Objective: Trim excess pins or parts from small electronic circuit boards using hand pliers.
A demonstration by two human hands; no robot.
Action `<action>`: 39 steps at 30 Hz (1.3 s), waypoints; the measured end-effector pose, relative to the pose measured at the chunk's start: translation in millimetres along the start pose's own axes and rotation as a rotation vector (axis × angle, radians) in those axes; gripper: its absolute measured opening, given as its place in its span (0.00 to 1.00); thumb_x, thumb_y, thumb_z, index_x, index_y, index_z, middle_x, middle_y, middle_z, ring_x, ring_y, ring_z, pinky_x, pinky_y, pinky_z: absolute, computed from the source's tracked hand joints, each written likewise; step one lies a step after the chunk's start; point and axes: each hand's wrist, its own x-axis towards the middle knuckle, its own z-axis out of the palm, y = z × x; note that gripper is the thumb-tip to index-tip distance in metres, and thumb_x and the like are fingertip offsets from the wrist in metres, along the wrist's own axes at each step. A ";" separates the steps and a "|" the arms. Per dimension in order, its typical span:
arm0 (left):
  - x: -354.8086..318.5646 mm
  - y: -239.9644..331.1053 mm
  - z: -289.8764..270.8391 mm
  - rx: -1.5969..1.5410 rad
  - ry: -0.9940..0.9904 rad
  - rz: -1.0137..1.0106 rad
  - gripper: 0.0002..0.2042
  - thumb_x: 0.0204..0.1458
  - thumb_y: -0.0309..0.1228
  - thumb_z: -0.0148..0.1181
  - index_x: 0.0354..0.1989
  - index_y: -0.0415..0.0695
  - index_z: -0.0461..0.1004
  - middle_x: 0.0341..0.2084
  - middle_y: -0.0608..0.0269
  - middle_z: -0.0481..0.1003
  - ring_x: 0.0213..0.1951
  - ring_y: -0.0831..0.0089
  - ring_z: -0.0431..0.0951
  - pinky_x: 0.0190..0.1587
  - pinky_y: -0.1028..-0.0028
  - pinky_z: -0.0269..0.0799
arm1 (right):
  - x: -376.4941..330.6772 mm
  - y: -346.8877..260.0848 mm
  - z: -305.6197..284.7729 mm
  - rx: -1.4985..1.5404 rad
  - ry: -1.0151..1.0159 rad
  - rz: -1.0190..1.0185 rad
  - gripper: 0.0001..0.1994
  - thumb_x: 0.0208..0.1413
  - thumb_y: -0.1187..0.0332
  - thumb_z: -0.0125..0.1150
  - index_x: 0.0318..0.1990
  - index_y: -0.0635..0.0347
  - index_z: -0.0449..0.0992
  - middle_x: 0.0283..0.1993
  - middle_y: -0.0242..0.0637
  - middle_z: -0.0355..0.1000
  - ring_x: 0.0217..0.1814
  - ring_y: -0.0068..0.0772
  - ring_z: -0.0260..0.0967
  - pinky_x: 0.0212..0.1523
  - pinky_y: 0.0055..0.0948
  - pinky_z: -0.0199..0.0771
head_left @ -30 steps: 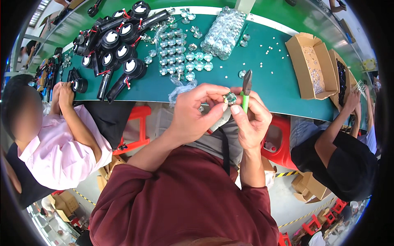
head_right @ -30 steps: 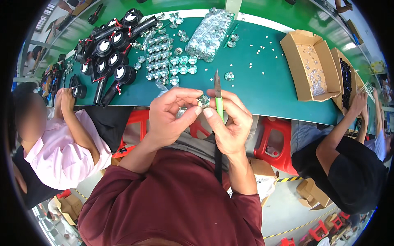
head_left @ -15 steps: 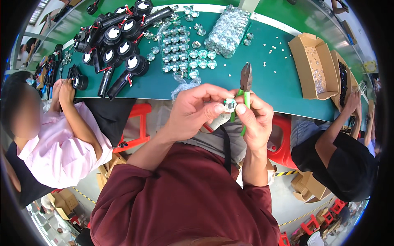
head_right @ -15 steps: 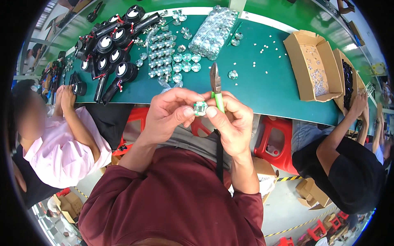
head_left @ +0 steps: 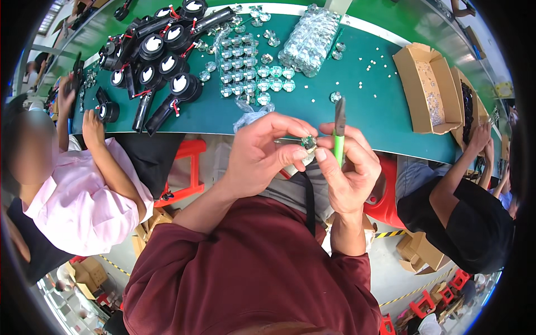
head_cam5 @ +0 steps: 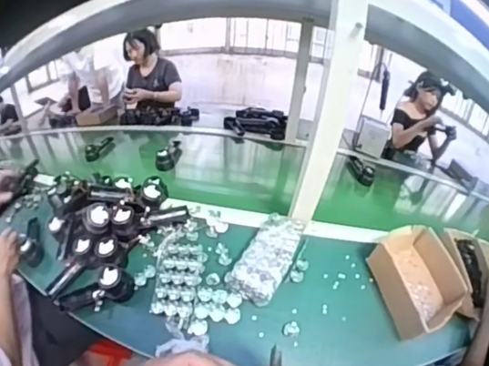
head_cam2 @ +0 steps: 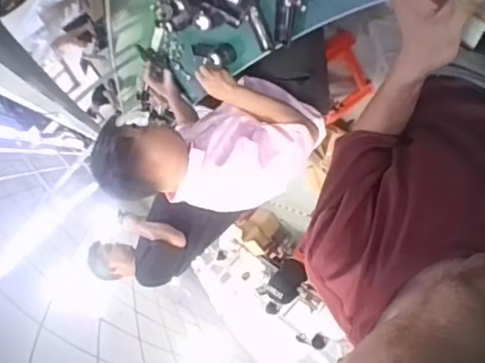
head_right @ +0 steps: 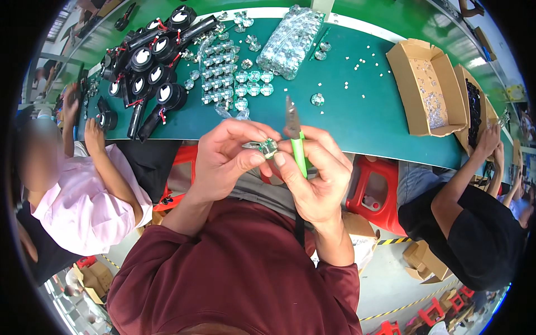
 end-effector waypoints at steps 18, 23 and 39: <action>-7.9 -2.5 -11.6 0.094 -0.015 0.005 0.13 0.55 0.14 0.61 0.49 0.32 0.76 0.50 0.52 0.74 0.48 0.70 0.79 0.51 0.72 0.79 | 5.3 6.8 -0.5 -0.201 -0.131 -0.184 0.06 0.46 0.77 0.70 0.33 0.65 0.81 0.41 0.46 0.77 0.31 0.37 0.77 0.30 0.31 0.76; -8.0 -4.1 -16.2 0.111 -0.009 0.096 0.13 0.55 0.14 0.61 0.49 0.31 0.76 0.50 0.51 0.74 0.47 0.69 0.79 0.50 0.72 0.79 | 7.7 3.3 -0.5 -0.222 -0.166 -0.186 0.06 0.46 0.77 0.70 0.33 0.65 0.81 0.41 0.46 0.77 0.31 0.36 0.77 0.31 0.30 0.76; -4.3 27.0 -17.5 1.305 0.211 0.404 0.17 0.47 0.14 0.66 0.46 0.39 0.78 0.45 0.55 0.77 0.43 0.65 0.80 0.42 0.72 0.77 | -9.0 0.8 -3.8 -0.183 -0.216 0.015 0.13 0.44 0.80 0.59 0.39 0.69 0.82 0.47 0.46 0.77 0.40 0.35 0.76 0.42 0.29 0.75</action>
